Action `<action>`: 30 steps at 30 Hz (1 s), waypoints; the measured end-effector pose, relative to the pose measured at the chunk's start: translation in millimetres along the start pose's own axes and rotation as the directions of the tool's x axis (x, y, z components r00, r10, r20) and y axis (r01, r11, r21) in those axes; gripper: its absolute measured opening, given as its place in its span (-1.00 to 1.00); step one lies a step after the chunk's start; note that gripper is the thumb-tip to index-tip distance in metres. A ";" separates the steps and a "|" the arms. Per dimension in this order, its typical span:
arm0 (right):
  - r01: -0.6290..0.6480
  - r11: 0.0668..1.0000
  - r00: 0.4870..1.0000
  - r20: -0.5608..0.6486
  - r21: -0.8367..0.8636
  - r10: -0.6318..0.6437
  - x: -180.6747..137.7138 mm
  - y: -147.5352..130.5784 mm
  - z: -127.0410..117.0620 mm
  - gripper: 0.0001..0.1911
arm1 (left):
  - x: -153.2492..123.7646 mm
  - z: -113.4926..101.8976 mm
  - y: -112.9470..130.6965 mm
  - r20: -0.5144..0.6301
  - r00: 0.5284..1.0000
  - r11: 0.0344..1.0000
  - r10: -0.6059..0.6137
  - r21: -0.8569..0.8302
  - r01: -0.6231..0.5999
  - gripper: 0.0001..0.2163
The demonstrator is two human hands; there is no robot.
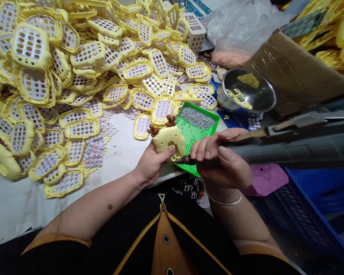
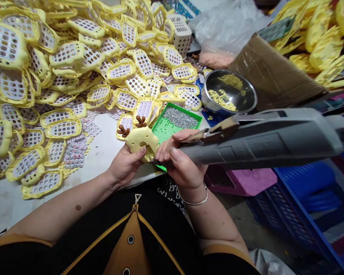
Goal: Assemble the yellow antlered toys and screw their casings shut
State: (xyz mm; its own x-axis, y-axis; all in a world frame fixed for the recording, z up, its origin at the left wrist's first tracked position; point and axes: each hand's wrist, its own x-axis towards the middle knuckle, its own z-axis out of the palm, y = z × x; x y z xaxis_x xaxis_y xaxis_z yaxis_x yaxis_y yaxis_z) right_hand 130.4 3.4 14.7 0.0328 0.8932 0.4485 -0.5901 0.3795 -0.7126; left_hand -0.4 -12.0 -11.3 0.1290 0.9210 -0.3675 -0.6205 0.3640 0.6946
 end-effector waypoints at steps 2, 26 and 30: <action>0.000 1.000 1.000 0.012 -0.010 0.000 0.0 1.1 0.3 -0.82 | 0.4 0.5 1.2 -0.039 0.999 1.000 -0.029 -0.013 0.028 -0.62; 0.120 0.993 0.993 0.018 0.020 -0.120 -12.5 -29.9 25.9 -0.84 | -41.8 -19.6 13.0 0.028 0.965 0.920 -0.259 0.311 0.238 -0.68; 0.144 0.987 0.989 -0.030 -0.074 -0.146 -18.4 -32.1 28.0 -0.87 | -43.9 -16.2 11.2 0.002 0.941 0.931 -0.339 0.147 0.335 -0.66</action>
State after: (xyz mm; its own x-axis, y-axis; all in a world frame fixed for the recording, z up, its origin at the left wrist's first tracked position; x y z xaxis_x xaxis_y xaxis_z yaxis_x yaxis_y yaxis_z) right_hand 126.1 -32.0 44.4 0.1433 0.8349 0.5314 -0.5183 0.5208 -0.6783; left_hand -25.5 -50.5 2.5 0.3334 0.7433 -0.5800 -0.4205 0.6679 0.6141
